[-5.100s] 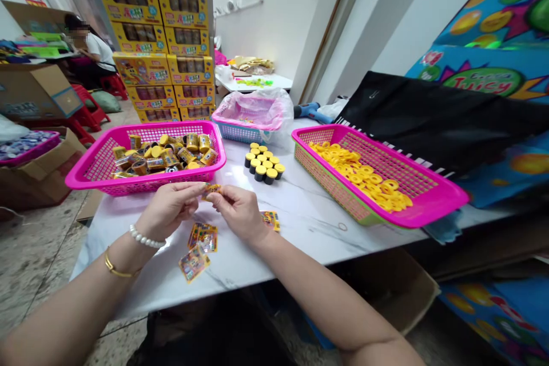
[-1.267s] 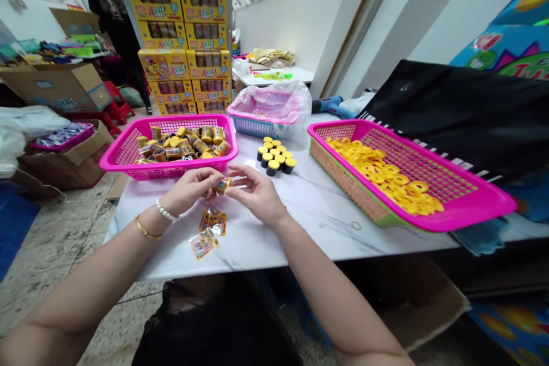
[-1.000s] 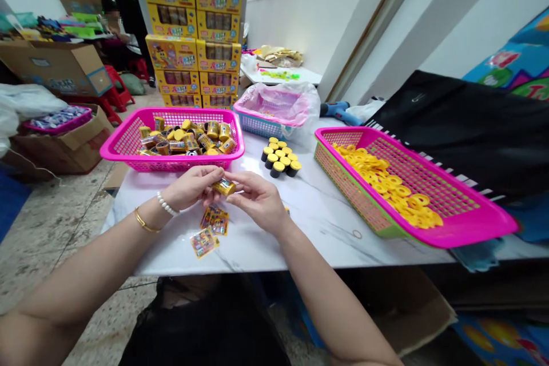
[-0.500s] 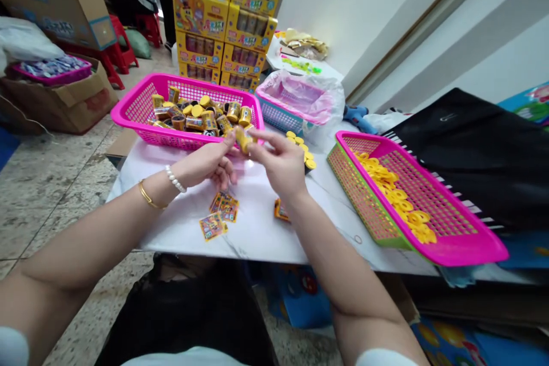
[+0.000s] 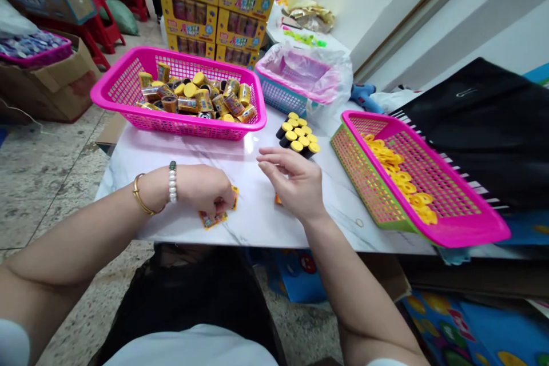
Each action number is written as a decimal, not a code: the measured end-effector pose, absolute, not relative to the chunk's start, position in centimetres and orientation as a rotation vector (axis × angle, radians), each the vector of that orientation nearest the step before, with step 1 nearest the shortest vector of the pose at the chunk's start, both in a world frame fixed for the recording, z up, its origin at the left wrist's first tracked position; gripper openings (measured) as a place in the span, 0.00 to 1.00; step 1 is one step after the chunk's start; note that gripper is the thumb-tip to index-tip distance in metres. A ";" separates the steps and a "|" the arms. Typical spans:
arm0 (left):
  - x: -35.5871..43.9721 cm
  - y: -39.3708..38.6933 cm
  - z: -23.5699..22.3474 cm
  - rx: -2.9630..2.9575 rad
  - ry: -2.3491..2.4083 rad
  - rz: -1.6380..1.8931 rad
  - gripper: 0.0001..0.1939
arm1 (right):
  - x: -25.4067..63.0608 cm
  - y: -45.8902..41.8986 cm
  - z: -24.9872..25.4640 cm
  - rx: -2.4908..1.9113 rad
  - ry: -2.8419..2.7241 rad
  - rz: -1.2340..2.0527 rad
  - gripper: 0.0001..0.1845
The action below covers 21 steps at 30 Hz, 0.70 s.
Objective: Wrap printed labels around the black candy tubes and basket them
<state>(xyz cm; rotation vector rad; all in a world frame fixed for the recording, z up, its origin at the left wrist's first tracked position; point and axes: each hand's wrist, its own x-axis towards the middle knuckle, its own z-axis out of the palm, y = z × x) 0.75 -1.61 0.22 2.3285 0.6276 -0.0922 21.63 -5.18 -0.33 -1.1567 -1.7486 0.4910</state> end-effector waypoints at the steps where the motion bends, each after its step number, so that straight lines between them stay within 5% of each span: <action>1: 0.8 -1.5 0.3 2.355 0.662 -0.077 0.13 | 21.9 -5.8 -0.5 -1.180 -1.722 0.523 0.07; 8: 1.0 -1.2 0.6 2.336 0.561 -0.006 0.08 | 22.7 -8.7 -0.5 -1.270 -1.559 0.587 0.08; 13: 0.9 -0.9 1.4 2.152 0.777 0.631 0.02 | 22.5 -8.4 -0.5 -1.324 -1.408 0.856 0.15; 16: 0.9 -0.7 1.4 1.949 0.904 0.959 0.05 | 21.5 -6.6 -0.4 -1.274 -1.468 1.096 0.20; 21: 1.3 -0.6 0.9 1.746 0.911 1.011 0.10 | 19.8 -3.6 0.3 -1.173 -1.491 1.263 0.19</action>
